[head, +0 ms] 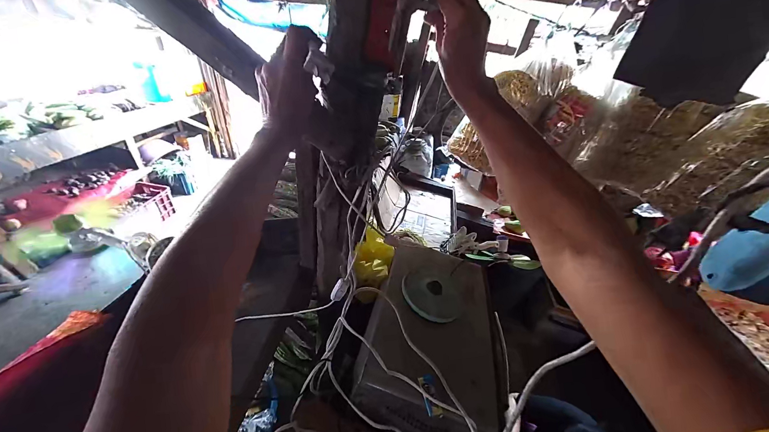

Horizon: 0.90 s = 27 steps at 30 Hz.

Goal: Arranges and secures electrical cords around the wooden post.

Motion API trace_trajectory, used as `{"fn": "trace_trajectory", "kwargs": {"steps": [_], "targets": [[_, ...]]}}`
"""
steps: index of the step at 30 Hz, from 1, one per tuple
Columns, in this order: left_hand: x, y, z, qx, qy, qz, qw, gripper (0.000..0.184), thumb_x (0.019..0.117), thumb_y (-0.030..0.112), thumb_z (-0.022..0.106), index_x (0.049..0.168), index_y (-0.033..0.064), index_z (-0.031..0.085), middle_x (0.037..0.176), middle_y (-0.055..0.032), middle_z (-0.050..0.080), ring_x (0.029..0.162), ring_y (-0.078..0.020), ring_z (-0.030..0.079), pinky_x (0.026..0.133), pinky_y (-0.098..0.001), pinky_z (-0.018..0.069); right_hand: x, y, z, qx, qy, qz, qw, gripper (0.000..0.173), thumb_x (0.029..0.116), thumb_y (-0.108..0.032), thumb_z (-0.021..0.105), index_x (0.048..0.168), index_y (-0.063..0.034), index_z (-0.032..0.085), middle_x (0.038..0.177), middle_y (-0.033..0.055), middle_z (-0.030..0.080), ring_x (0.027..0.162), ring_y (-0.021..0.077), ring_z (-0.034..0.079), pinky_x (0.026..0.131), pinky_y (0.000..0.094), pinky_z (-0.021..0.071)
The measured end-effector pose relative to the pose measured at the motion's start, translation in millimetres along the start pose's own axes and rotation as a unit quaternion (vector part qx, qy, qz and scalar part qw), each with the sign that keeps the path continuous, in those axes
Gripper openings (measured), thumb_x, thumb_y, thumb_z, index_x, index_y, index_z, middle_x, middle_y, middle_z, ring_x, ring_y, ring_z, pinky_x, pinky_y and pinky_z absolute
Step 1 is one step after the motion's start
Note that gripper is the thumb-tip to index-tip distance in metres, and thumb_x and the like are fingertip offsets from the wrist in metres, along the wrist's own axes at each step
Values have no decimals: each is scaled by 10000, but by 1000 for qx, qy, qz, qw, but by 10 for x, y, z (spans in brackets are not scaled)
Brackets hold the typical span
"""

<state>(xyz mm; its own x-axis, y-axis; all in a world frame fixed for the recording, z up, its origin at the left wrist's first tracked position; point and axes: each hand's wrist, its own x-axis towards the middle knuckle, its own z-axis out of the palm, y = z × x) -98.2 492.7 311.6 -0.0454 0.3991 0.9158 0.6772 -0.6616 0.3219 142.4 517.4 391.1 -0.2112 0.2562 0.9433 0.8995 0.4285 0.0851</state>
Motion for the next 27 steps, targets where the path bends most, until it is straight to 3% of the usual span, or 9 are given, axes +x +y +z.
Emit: {"fn": "trace_trajectory", "kwargs": {"steps": [2, 5, 8, 10, 13, 16, 19, 25, 27], "targets": [[15, -30, -46, -13, -18, -12, 1000, 335, 953, 1, 536, 1277, -30, 615, 1138, -244, 691, 937, -364, 701, 867, -519, 524, -18, -119, -27, 17, -24, 55, 998, 289, 979, 0, 568, 1231, 36, 706, 1272, 248, 666, 1185, 395, 645, 1023, 431, 503], [104, 5, -80, -44, -38, -42, 997, 311, 1003, 44, 512, 1296, -23, 594, 1060, -205, 712, 890, -302, 718, 852, -467, 559, -128, -360, -216, 56, -17, 154, 986, 547, 897, 79, 555, 1440, 11, 558, 1396, 264, 575, 1319, 396, 533, 1102, 421, 434], [77, 134, -168, -67, -45, -109, 991, 337, 1020, 77, 500, 1334, -12, 583, 995, -145, 726, 874, -232, 720, 858, -415, 569, -346, -621, -405, 98, -9, 175, 980, 407, 982, -19, 498, 1375, 15, 599, 1220, 239, 654, 1124, 325, 630, 983, 385, 489], [53, 258, -199, -82, -39, -103, 991, 303, 1020, 78, 505, 1289, -13, 612, 1013, -152, 723, 893, -230, 714, 855, -411, 566, -457, -772, -643, 124, -19, 179, 976, 366, 1032, -102, 483, 1356, 23, 600, 1215, 223, 665, 1062, 276, 664, 931, 361, 516], [13, 491, -202, -67, -59, -95, 991, 319, 1021, 108, 535, 1313, 25, 632, 1159, -188, 714, 1084, -321, 694, 967, -494, 526, -703, -906, -946, 230, -30, 230, 945, 368, 1031, -116, 492, 1350, 54, 561, 1137, 181, 669, 893, 179, 665, 810, 333, 550], [-41, 570, -177, -33, -51, -18, 998, 326, 1034, 74, 502, 1315, -19, 640, 1186, -207, 716, 1146, -352, 674, 1074, -455, 458, -998, -1020, -1000, 338, -40, 306, 889, 348, 1013, -116, 544, 1327, 33, 537, 1077, 111, 630, 771, 107, 653, 705, 289, 581], [-119, 680, -122, -17, -62, 37, 997, 330, 1050, 118, 521, 1322, -36, 628, 1173, -206, 725, 1139, -370, 678, 1102, -461, 433, -1275, -1124, -1097, 378, -62, 357, 852, 401, 1008, -90, 552, 1376, 53, 481, 1094, 135, 624, 754, 123, 650, 687, 308, 584], [-236, 866, -51, -12, -53, -83, 995, 334, 1053, 293, 547, 1246, 60, 688, 1100, -165, 742, 1077, -358, 698, 965, -549, 504, -1401, -1559, -943, 588, -65, 506, 628, 196, 1059, -119, 550, 1209, -4, 602, 846, 25, 661, 671, 83, 660, 641, 237, 589], [-263, 969, -35, 4, -64, -114, 991, 350, 1044, 318, 566, 1248, 64, 693, 1107, -174, 740, 1097, -377, 686, 970, -556, 491, -1290, -1648, -805, 615, -10, 519, 593, 219, 1053, -130, 570, 1215, 10, 616, 854, 48, 658, 692, 103, 656, 665, 255, 586]]}}
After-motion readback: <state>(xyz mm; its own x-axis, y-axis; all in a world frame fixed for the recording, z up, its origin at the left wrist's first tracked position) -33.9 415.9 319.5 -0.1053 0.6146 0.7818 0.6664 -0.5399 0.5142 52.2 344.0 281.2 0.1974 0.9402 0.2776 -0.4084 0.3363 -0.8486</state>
